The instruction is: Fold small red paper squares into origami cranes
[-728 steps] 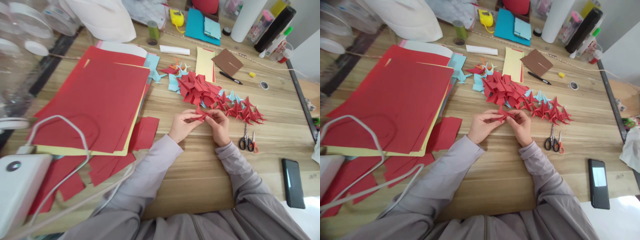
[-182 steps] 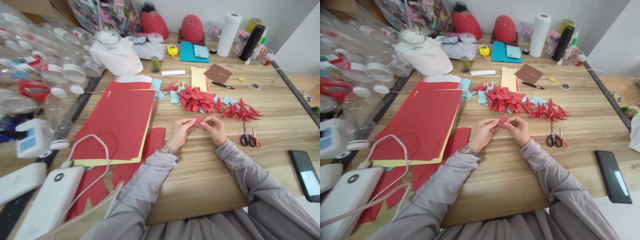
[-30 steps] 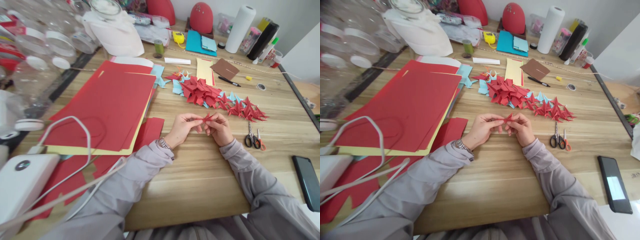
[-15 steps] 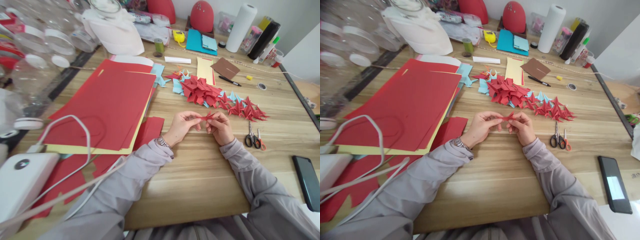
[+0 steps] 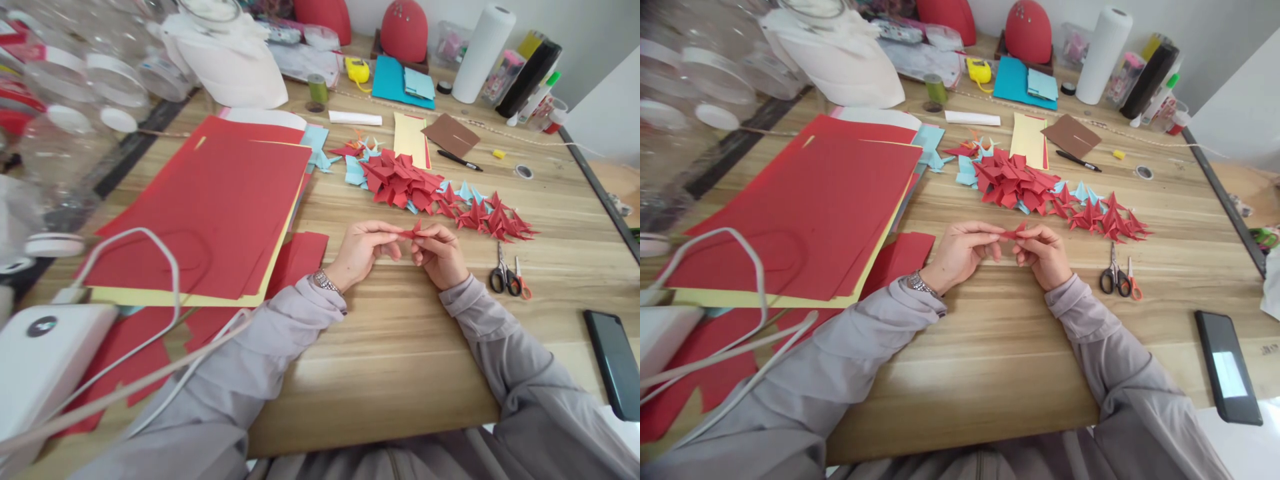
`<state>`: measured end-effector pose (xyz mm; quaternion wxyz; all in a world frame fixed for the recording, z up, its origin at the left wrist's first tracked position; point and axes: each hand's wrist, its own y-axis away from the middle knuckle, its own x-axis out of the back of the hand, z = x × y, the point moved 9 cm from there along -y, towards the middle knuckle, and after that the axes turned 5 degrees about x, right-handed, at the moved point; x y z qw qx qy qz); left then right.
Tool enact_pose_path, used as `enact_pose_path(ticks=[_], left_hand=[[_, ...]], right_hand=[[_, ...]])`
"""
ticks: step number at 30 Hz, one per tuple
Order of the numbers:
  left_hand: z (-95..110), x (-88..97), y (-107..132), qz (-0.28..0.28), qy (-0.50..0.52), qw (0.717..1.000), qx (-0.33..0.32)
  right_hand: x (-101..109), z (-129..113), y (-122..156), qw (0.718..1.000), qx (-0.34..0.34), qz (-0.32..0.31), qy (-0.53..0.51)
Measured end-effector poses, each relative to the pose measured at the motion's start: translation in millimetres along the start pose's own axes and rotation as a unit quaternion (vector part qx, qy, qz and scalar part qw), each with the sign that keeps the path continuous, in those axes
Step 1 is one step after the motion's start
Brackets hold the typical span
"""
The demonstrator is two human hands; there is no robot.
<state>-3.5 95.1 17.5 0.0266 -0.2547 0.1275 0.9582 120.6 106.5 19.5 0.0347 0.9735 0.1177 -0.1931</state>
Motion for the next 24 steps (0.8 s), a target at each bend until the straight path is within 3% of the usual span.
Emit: enact_pose_path(ticks=[17,24], left_hand=[[5.2,-2.6,1.1,-0.017,-0.056,0.996,-0.059],[2.4,-0.2,-0.6,-0.002,-0.008,1.000,-0.021]], right_hand=[[4.3,-0.1,-1.8,1.000,0.001,0.013,-0.006],[2.1,0.9,-2.2,1.000,-0.008,0.002,-0.024]])
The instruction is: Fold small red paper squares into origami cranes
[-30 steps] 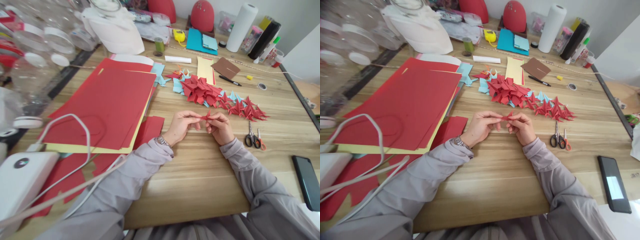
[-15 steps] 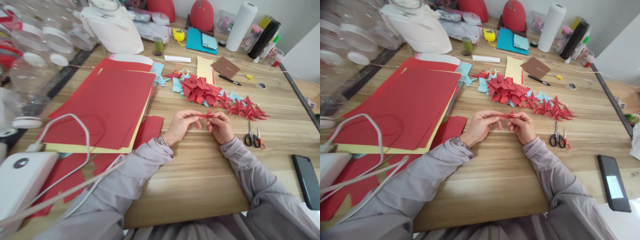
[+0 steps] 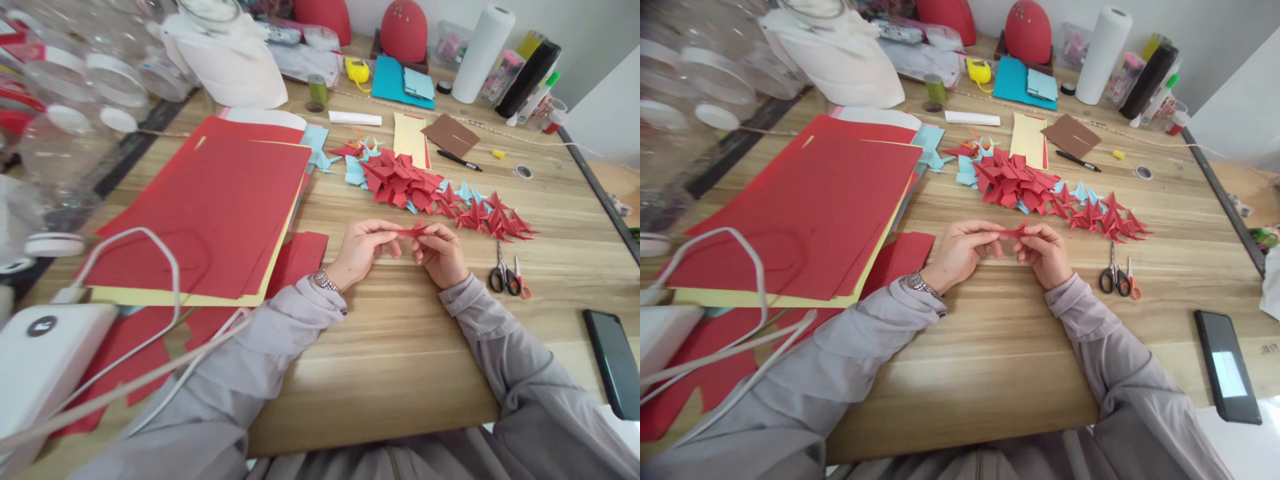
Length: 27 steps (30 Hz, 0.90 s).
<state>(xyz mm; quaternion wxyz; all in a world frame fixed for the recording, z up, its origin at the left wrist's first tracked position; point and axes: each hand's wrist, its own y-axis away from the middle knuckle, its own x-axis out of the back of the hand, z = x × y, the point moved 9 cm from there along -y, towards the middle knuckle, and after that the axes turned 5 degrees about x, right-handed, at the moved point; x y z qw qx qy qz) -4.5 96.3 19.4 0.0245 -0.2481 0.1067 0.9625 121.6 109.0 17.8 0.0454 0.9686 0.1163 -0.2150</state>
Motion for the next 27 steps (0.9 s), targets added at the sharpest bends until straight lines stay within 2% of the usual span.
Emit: enact_pose_path(ticks=[5,12,20,27], left_hand=[[0,0.9,0,-0.004,-0.019,1.000,-0.004],[3,-12.5,5,-0.050,-0.113,0.992,-0.038],[-1,-0.6,-2,-0.008,-0.068,0.997,-0.024],[-1,-4.0,0,-0.016,-0.042,0.999,-0.007]], right_hand=[[1,0,-2,1.000,-0.002,-0.002,-0.007],[-7,0,2,0.998,0.023,-0.045,0.042],[-8,2,2,0.997,0.017,-0.062,0.049],[-9,2,2,0.996,0.014,-0.067,0.053]])
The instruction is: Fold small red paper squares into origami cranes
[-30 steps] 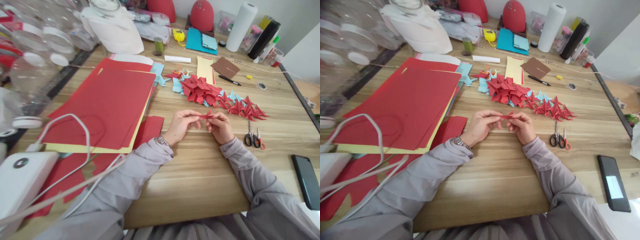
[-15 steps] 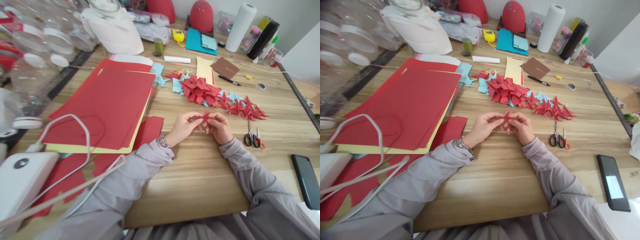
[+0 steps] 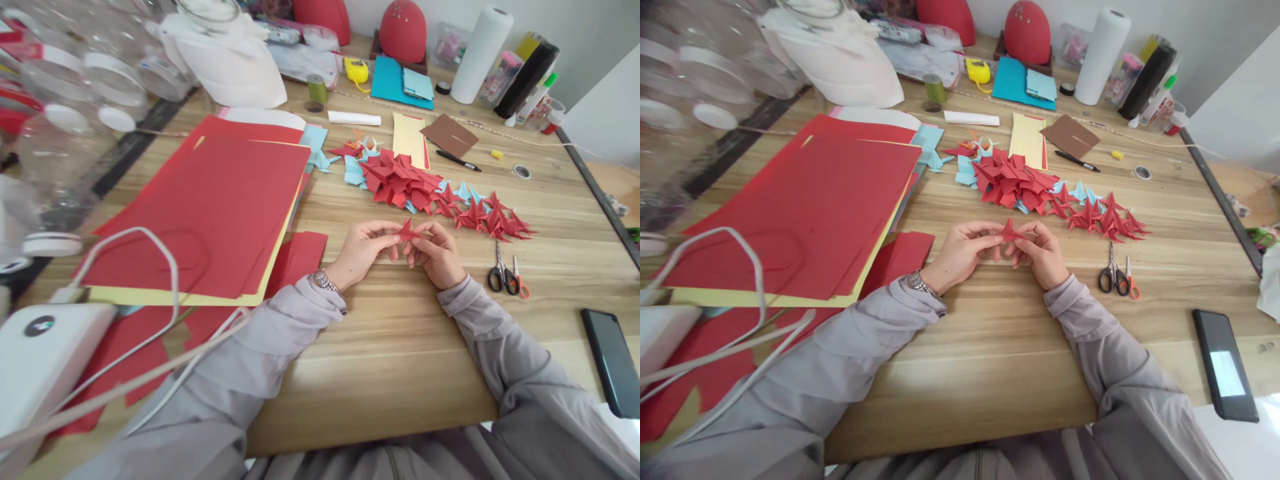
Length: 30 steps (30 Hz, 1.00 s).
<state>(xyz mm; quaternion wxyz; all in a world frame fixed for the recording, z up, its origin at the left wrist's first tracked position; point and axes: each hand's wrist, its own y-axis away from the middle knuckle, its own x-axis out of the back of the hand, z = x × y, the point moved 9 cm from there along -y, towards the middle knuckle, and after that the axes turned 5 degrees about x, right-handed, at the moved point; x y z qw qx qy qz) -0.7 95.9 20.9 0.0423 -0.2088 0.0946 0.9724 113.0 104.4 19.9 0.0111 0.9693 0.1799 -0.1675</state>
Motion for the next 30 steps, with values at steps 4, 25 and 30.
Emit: enact_pose_path(ticks=[4,25,30], left_hand=[[0,-2.0,1,-0.009,0.003,1.000,0.010],[-2,-5.2,2,-0.025,-0.046,0.999,-0.008],[-3,-5.0,3,-0.026,-0.057,0.998,-0.006]], right_hand=[[2,0,1,1.000,0.004,0.007,-0.002],[-4,8,2,0.999,-0.005,-0.046,0.010],[-7,7,3,0.998,0.011,-0.057,0.024]])
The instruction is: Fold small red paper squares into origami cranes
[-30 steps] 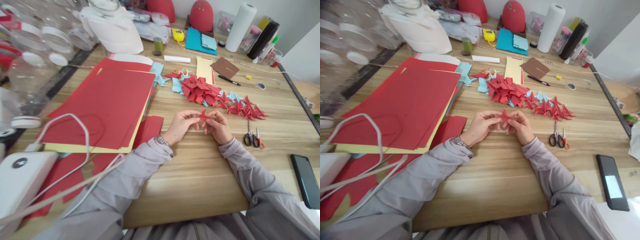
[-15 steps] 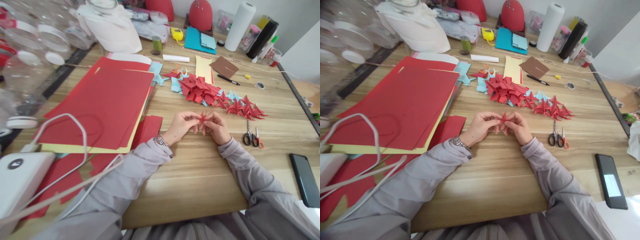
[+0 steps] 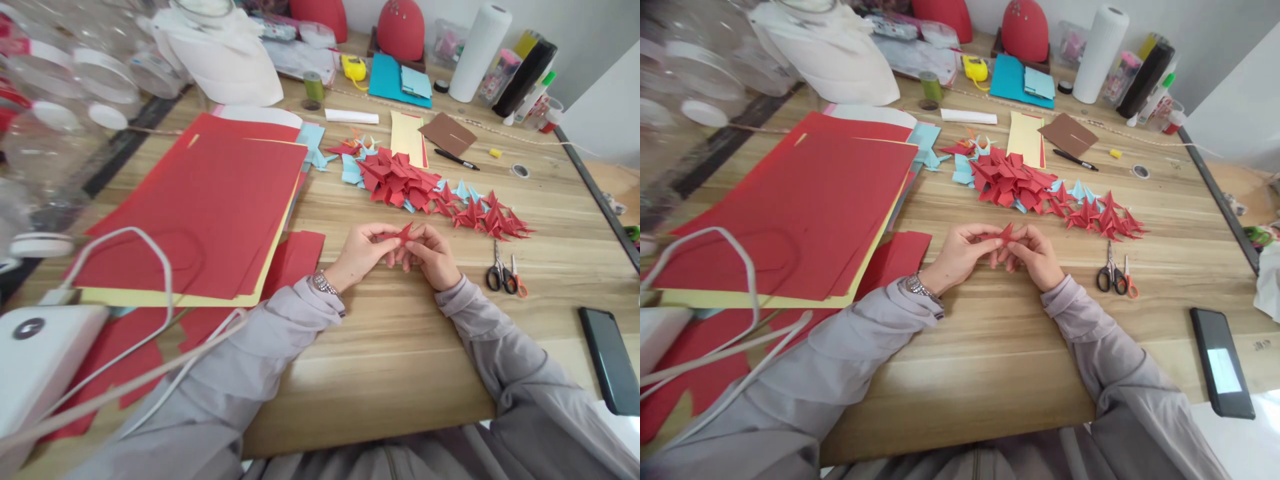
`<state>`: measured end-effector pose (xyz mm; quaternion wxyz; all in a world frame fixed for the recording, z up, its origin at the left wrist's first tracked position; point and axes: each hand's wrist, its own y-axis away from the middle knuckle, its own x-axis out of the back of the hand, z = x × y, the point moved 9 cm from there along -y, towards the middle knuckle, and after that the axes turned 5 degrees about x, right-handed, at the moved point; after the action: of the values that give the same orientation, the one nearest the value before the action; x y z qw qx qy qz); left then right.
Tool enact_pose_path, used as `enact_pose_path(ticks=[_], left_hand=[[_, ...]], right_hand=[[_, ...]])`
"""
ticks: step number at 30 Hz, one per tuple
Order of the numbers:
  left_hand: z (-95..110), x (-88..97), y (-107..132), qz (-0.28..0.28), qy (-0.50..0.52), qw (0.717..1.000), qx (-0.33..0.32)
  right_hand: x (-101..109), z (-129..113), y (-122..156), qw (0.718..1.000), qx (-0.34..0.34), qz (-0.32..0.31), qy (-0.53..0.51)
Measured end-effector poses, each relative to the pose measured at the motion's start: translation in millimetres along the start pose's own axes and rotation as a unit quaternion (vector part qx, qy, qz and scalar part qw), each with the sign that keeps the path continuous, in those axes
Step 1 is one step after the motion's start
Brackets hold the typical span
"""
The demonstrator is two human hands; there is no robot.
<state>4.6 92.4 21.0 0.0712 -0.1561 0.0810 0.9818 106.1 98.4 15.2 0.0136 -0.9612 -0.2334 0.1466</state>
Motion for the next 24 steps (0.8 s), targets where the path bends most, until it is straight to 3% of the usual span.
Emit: enact_pose_path(ticks=[4,10,24], left_hand=[[0.3,-4.3,0.4,-0.022,-0.009,1.000,-0.005],[-0.6,-0.7,-0.8,-0.003,0.038,0.999,0.000],[1.0,-4.5,-0.2,-0.031,0.071,0.997,0.019]], right_hand=[[-0.3,0.0,-0.4,1.000,0.007,-0.003,0.006],[-1.6,-2.1,-0.4,1.000,-0.006,0.006,0.008],[-1.8,-6.9,-0.7,0.999,-0.016,0.032,-0.031]])
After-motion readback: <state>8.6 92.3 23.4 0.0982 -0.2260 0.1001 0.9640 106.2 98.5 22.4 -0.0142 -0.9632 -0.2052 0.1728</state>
